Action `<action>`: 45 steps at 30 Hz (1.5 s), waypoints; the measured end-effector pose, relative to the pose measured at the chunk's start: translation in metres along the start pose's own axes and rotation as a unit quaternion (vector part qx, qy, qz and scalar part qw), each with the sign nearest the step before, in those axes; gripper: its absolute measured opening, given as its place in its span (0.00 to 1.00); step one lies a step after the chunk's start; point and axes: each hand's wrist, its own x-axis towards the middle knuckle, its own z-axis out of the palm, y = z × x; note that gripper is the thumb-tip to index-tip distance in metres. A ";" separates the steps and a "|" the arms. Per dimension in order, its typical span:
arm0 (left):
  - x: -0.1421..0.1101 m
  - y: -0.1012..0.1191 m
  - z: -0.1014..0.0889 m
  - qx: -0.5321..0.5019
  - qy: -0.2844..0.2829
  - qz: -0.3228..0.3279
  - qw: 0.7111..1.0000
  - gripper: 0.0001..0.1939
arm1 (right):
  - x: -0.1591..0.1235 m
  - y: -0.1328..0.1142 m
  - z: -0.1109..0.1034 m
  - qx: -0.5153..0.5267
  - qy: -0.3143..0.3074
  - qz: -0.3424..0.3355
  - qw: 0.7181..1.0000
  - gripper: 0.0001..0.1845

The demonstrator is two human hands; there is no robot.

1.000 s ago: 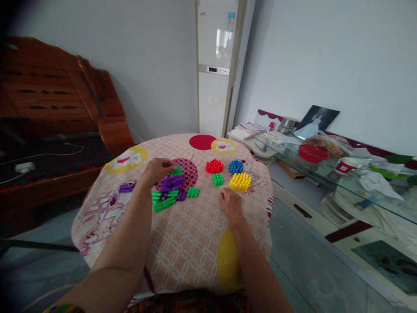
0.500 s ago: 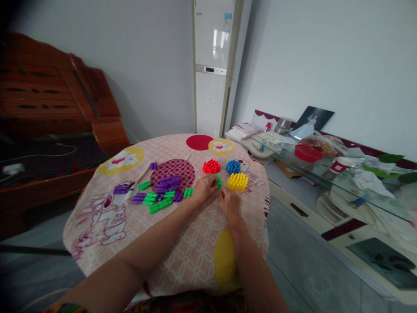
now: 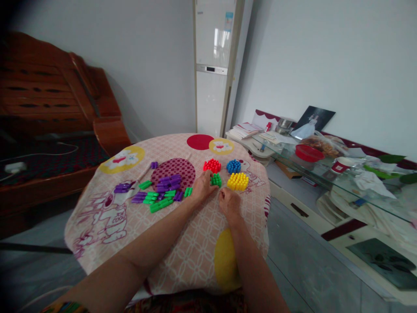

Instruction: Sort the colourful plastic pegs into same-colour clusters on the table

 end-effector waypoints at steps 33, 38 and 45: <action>-0.002 -0.100 -0.161 0.061 -0.109 -0.136 0.983 0.04 | 0.000 0.007 0.003 0.026 -0.001 -0.010 1.000 0.13; -0.027 -0.130 -0.175 0.012 -0.250 -0.186 0.950 0.04 | 0.000 0.004 0.001 0.025 0.000 -0.006 1.000 0.13; -0.036 -0.141 -0.176 0.041 -0.218 -0.154 0.963 0.08 | 0.001 0.005 0.002 0.019 -0.003 -0.002 1.000 0.12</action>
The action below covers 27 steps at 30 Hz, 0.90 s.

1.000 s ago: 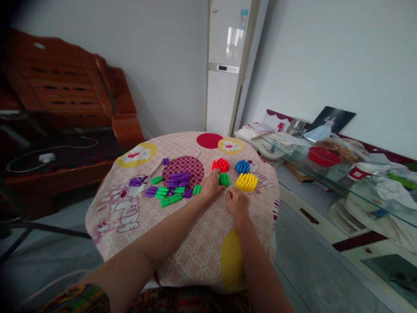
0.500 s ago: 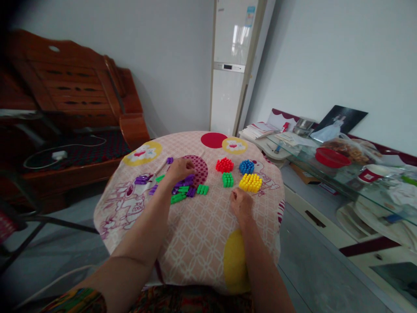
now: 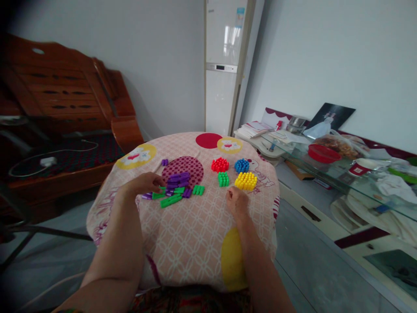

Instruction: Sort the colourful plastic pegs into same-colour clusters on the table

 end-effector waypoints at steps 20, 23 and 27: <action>0.093 0.134 0.104 -0.106 0.137 0.192 0.966 0.12 | 0.000 0.000 0.001 0.001 0.002 -0.013 1.000 0.13; 0.098 0.135 0.107 -0.111 0.143 0.193 0.964 0.13 | 0.000 -0.001 0.000 -0.005 0.000 -0.014 1.000 0.12; 0.103 0.136 0.110 -0.111 0.149 0.205 0.961 0.15 | 0.000 -0.003 -0.002 -0.011 -0.007 -0.012 1.000 0.12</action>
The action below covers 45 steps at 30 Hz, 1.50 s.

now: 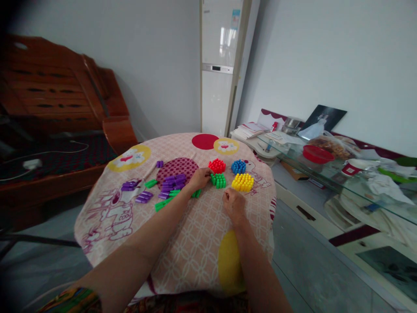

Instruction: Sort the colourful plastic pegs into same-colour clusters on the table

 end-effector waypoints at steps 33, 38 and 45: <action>-0.031 0.005 -0.056 0.085 -0.107 -0.006 0.991 0.12 | -0.001 -0.001 0.000 0.014 0.012 0.003 1.000 0.12; -0.028 0.014 -0.040 -0.006 -0.095 -0.095 0.991 0.15 | -0.001 -0.002 -0.001 0.015 0.005 0.007 1.000 0.12; -0.016 0.011 -0.023 -0.058 -0.057 -0.146 0.986 0.12 | -0.001 -0.002 -0.002 0.010 -0.001 0.012 1.000 0.12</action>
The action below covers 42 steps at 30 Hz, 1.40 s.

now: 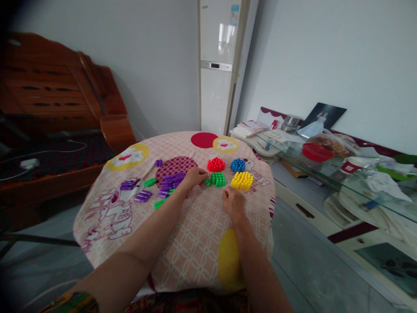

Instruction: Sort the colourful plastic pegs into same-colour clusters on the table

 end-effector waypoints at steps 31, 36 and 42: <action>0.005 -0.010 0.000 -0.017 0.022 0.081 0.996 0.18 | 0.001 0.001 0.000 0.001 0.002 -0.005 1.000 0.12; -0.015 -0.011 -0.067 0.060 0.069 0.097 0.991 0.16 | 0.000 0.002 0.000 -0.005 0.008 -0.002 1.000 0.13; -0.049 -0.019 -0.117 0.219 0.014 0.054 0.974 0.09 | 0.000 0.005 0.001 -0.001 0.009 -0.008 1.000 0.12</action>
